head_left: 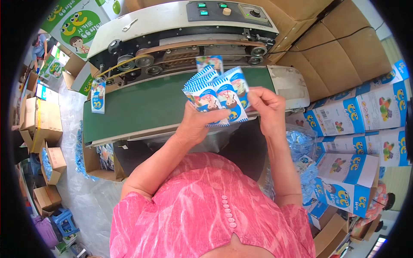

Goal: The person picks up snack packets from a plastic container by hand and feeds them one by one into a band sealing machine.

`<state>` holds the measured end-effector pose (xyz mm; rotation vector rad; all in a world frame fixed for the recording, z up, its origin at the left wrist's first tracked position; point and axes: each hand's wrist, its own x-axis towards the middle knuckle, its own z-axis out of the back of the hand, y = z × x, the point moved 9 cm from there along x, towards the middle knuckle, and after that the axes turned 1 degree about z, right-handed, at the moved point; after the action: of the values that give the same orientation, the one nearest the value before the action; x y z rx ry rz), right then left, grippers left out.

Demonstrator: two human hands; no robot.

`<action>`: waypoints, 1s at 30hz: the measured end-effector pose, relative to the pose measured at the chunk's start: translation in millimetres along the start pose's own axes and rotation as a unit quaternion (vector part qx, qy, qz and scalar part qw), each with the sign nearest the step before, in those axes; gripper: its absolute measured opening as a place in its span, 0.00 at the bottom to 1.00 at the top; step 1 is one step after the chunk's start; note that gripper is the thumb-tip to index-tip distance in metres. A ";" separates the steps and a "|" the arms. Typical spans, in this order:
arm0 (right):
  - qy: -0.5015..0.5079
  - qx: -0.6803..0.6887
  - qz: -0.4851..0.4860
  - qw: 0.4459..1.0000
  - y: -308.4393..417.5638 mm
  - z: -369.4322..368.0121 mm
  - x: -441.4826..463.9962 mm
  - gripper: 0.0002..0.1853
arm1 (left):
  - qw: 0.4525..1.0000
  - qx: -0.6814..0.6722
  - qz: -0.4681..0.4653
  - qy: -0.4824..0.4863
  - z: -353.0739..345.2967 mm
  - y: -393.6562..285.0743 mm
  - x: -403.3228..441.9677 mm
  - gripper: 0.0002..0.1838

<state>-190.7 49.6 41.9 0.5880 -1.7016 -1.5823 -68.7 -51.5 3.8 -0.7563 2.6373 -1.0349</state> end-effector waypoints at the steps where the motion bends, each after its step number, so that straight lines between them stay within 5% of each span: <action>1: -0.044 0.011 0.008 0.999 0.5 8.0 -0.9 0.10 | 1.000 0.001 0.001 -0.006 0.7 0.7 -0.6 0.24; 6: 0.013 0.067 -0.085 0.994 -11.7 4.0 -9.8 0.09 | 0.999 0.030 0.003 -0.022 -2.1 4.8 -2.2 0.24; 14: -0.190 0.017 -0.141 0.971 -50.9 105.7 16.6 0.09 | 0.999 0.037 0.018 -0.022 -0.8 3.2 -8.4 0.23; 21: -0.121 -0.119 -0.158 0.973 -64.7 79.6 64.1 0.10 | 0.999 0.042 0.025 -0.010 -5.0 3.6 -10.8 0.24; 30: -0.066 -0.097 -0.130 0.984 -56.4 35.6 51.0 0.08 | 0.999 0.033 0.021 -0.026 -0.2 -6.6 -19.7 0.25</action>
<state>-258.2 26.6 -2.4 0.6375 -1.5895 -1.9866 -49.5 -45.0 8.5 -0.7008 2.5513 -1.0704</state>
